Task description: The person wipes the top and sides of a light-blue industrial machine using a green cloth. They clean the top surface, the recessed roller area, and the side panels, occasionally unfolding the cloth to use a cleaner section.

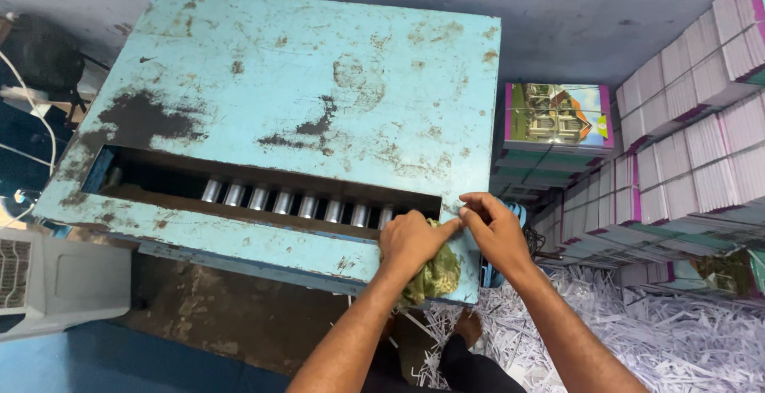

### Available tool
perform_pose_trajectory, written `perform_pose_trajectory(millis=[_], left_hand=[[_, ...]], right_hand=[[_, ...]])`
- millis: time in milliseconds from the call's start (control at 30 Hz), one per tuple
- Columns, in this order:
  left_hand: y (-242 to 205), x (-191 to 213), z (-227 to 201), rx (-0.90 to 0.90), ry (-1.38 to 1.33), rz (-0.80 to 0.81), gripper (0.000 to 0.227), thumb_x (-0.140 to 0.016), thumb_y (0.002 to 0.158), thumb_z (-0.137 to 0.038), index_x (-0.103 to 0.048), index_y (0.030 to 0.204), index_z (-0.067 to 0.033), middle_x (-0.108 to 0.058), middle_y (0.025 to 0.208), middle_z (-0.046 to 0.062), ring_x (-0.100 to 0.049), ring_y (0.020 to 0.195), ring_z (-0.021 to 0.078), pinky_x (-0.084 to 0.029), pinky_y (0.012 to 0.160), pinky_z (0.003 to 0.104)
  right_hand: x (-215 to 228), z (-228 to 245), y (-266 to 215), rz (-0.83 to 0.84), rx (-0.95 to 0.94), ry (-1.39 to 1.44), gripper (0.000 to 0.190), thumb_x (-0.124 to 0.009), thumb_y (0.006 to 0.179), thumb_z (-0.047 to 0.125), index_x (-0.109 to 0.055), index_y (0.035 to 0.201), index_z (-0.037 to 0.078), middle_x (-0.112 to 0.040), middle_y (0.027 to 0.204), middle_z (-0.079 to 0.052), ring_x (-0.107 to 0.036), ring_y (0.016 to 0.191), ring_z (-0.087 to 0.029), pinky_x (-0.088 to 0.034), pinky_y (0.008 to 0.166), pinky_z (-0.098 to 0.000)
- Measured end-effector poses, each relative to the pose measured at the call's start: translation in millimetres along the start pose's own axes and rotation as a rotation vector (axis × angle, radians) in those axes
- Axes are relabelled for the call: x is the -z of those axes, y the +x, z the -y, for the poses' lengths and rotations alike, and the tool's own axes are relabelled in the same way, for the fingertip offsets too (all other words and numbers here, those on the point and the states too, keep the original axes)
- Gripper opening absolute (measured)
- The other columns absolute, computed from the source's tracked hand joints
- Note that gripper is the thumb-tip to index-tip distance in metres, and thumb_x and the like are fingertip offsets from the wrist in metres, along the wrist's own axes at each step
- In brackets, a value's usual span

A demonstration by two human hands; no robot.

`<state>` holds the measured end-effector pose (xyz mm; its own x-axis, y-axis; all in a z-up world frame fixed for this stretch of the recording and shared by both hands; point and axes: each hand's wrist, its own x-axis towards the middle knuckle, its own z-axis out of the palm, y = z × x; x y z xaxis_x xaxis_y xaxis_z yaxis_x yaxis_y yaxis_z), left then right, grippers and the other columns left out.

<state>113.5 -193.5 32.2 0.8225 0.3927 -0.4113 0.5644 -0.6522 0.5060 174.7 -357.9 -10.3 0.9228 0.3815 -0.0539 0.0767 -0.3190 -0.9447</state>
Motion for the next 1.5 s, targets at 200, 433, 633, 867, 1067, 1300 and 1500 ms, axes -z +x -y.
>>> perform_pose_trajectory(millis=[200,433,633,867,1067,1300,1500], left_hand=[[12,-6,-2,0.008,-0.125,0.003,0.081,-0.072,0.070,-0.077,-0.079,0.085,0.0028,-0.077,0.090,0.024,-0.074,0.096,0.0379,-0.056,0.087,0.046],[58,-35,13,0.121,-0.288,-0.053,0.076,-0.071,0.069,-0.073,-0.081,0.093,-0.0012,-0.076,0.098,0.025,-0.073,0.100,0.0398,-0.056,0.090,0.046],[63,-38,13,0.263,-0.600,-0.080,0.085,-0.075,0.067,-0.076,-0.079,0.099,0.0029,-0.077,0.101,0.023,-0.075,0.100,0.0349,-0.055,0.090,0.043],[62,-45,12,0.317,-1.147,-0.144,0.057,-0.082,0.083,-0.051,-0.074,0.080,0.0058,-0.072,0.083,0.013,-0.063,0.073,0.0189,-0.054,0.070,0.039],[62,-51,38,0.130,-1.432,-0.049,0.031,-0.069,0.092,-0.031,-0.068,0.092,-0.0001,-0.068,0.080,0.003,-0.063,0.072,0.0134,-0.052,0.065,0.033],[44,-15,46,0.060,-1.358,-0.053,0.028,-0.067,0.099,-0.030,-0.065,0.086,-0.0044,-0.055,0.076,0.002,-0.049,0.071,0.0122,-0.043,0.066,0.032],[10,29,32,-0.063,-1.146,-0.040,0.034,-0.066,0.100,-0.038,-0.063,0.084,-0.0079,-0.055,0.077,0.002,-0.052,0.078,0.0093,-0.046,0.078,0.028]], right_hand=[[2,9,13,0.001,-0.077,0.058,0.028,-0.062,0.098,0.019,-0.071,0.120,0.004,-0.074,0.091,-0.005,-0.065,0.078,-0.011,-0.052,0.069,-0.0266],[-19,20,14,-0.062,0.178,-0.164,0.032,-0.059,0.102,0.027,-0.069,0.120,0.003,-0.074,0.099,-0.007,-0.068,0.086,-0.010,-0.053,0.078,-0.0269],[-23,21,11,-0.128,-0.131,0.067,0.044,-0.056,0.099,0.036,-0.064,0.128,0.004,-0.073,0.096,-0.010,-0.064,0.078,-0.018,-0.051,0.071,-0.0324],[-23,20,6,-0.094,-0.020,0.050,0.038,-0.063,0.097,0.034,-0.070,0.117,0.001,-0.074,0.099,-0.009,-0.067,0.090,-0.014,-0.053,0.081,-0.0279],[-4,9,-1,0.153,0.100,-0.089,0.032,-0.076,0.086,0.026,-0.072,0.106,0.001,-0.070,0.094,-0.005,-0.064,0.086,-0.013,-0.051,0.075,-0.0273],[25,-3,21,0.045,-0.031,0.348,0.019,-0.060,0.102,0.020,-0.066,0.107,0.004,-0.065,0.086,-0.002,-0.059,0.076,-0.009,-0.048,0.070,-0.0258],[60,49,19,-0.117,0.030,0.624,0.014,-0.052,0.110,0.019,-0.057,0.111,0.007,-0.064,0.091,-0.002,-0.060,0.078,-0.011,-0.051,0.070,-0.0281]])
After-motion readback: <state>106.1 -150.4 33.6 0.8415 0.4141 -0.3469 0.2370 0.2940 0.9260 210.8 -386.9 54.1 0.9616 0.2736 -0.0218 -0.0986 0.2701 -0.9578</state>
